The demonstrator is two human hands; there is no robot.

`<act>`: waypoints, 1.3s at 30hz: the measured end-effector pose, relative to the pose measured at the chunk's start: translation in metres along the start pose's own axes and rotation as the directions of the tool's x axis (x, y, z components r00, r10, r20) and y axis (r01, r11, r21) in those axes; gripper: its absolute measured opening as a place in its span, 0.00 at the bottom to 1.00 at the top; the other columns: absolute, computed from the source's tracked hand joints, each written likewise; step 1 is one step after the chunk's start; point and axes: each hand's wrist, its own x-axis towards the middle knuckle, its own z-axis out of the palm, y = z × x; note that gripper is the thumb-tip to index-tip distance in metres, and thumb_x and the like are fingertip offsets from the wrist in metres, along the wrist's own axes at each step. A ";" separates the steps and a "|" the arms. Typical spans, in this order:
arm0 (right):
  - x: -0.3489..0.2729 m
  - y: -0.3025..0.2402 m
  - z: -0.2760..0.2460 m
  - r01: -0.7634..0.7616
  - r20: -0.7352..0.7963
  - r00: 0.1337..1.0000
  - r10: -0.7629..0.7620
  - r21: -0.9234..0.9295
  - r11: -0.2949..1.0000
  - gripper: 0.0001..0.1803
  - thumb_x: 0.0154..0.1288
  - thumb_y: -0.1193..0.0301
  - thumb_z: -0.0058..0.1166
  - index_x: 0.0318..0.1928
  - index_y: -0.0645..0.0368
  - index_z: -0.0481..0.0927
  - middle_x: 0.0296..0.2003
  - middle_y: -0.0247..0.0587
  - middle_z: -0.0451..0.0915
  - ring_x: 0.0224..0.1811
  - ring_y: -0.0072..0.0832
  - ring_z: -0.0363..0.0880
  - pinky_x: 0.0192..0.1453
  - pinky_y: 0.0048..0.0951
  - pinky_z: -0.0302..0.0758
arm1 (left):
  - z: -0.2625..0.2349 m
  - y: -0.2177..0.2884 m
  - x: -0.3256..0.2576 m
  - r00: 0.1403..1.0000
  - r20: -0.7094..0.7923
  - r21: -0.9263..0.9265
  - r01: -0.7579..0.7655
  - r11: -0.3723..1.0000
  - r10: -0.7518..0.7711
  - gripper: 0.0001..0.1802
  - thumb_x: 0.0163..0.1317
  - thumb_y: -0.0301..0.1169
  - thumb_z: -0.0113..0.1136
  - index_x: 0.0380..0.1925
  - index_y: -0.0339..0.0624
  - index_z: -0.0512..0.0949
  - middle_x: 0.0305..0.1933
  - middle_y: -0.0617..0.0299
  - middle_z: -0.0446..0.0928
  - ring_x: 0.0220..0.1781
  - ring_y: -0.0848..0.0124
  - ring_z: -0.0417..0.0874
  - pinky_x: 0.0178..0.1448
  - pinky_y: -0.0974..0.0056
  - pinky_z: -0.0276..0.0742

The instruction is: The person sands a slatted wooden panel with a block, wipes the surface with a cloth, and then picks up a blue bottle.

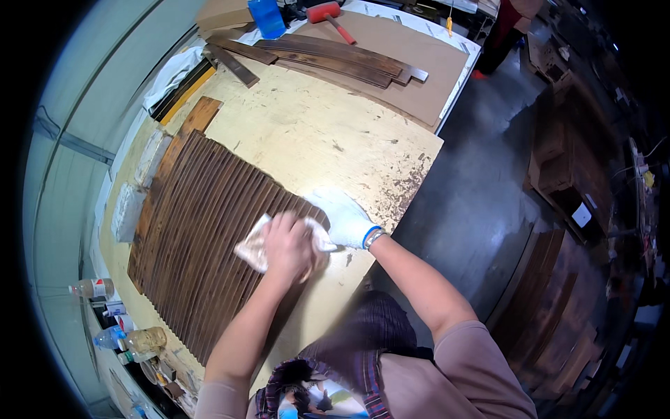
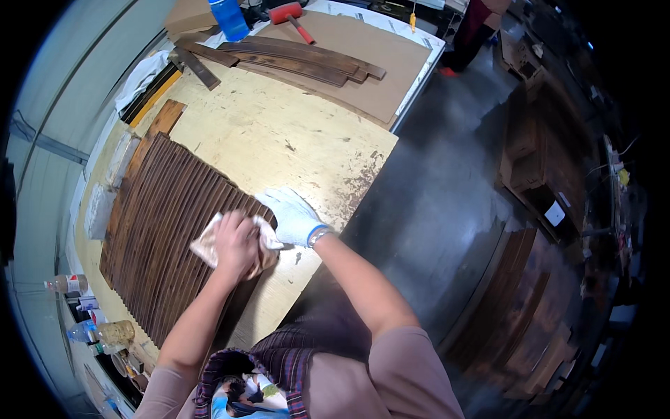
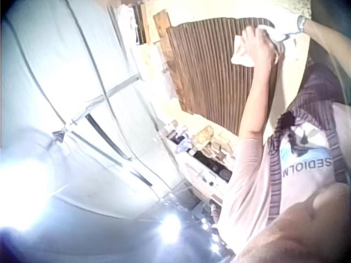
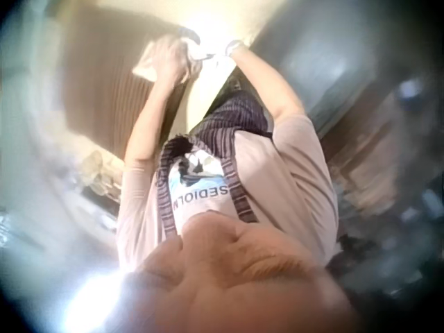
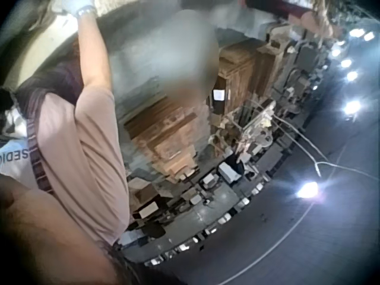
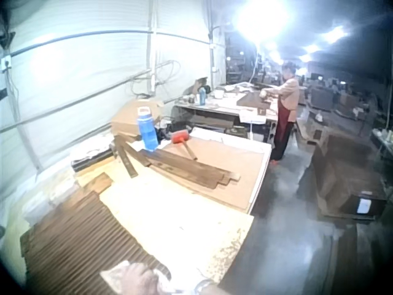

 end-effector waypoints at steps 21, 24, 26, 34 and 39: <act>-0.001 -0.016 -0.024 -0.068 0.079 0.995 0.065 0.032 0.997 0.56 0.40 0.57 0.80 0.73 0.55 0.70 0.71 0.55 0.71 0.76 0.51 0.63 0.81 0.42 0.62 | -0.209 -0.057 -0.341 0.803 0.117 -0.131 0.596 0.792 -0.584 0.08 0.51 0.21 0.69 0.31 0.38 0.81 0.36 0.53 0.80 0.43 0.51 0.81 0.51 0.53 0.77; 0.001 -0.009 -0.018 -0.038 0.081 0.996 0.036 0.022 0.999 0.59 0.39 0.55 0.80 0.75 0.56 0.68 0.72 0.57 0.68 0.77 0.52 0.62 0.82 0.45 0.58 | -0.226 -0.040 -0.272 0.303 -0.050 -0.493 0.821 0.287 -0.952 0.07 0.66 0.25 0.63 0.40 0.32 0.80 0.37 0.62 0.80 0.43 0.72 0.80 0.51 0.64 0.77; 0.004 -0.014 -0.013 -0.019 0.096 0.995 0.024 -0.051 0.998 0.61 0.40 0.54 0.80 0.76 0.56 0.65 0.73 0.58 0.67 0.78 0.52 0.60 0.84 0.45 0.55 | -0.211 -0.053 -0.261 0.256 -0.095 -0.624 0.738 0.258 -0.962 0.12 0.69 0.25 0.57 0.50 0.33 0.79 0.46 0.59 0.81 0.47 0.71 0.82 0.54 0.64 0.79; 0.021 0.004 -0.022 0.152 0.245 0.961 -0.129 -0.075 0.986 0.63 0.46 0.47 0.76 0.78 0.59 0.59 0.74 0.55 0.65 0.79 0.49 0.57 0.84 0.45 0.52 | -0.040 -0.011 -0.107 0.810 -0.022 -0.032 0.585 0.811 -0.586 0.33 0.53 0.22 0.67 0.63 0.36 0.76 0.71 0.43 0.68 0.74 0.43 0.66 0.79 0.45 0.59; 0.021 0.045 0.030 0.162 0.567 0.823 -0.041 -0.164 0.973 0.40 0.75 0.43 0.46 0.76 0.56 0.60 0.68 0.47 0.68 0.77 0.38 0.61 0.82 0.41 0.57 | -0.011 0.027 0.053 0.717 0.323 -0.823 0.535 0.191 -0.618 0.24 0.60 0.15 0.58 0.56 0.41 0.84 0.52 0.52 0.83 0.58 0.55 0.82 0.67 0.56 0.77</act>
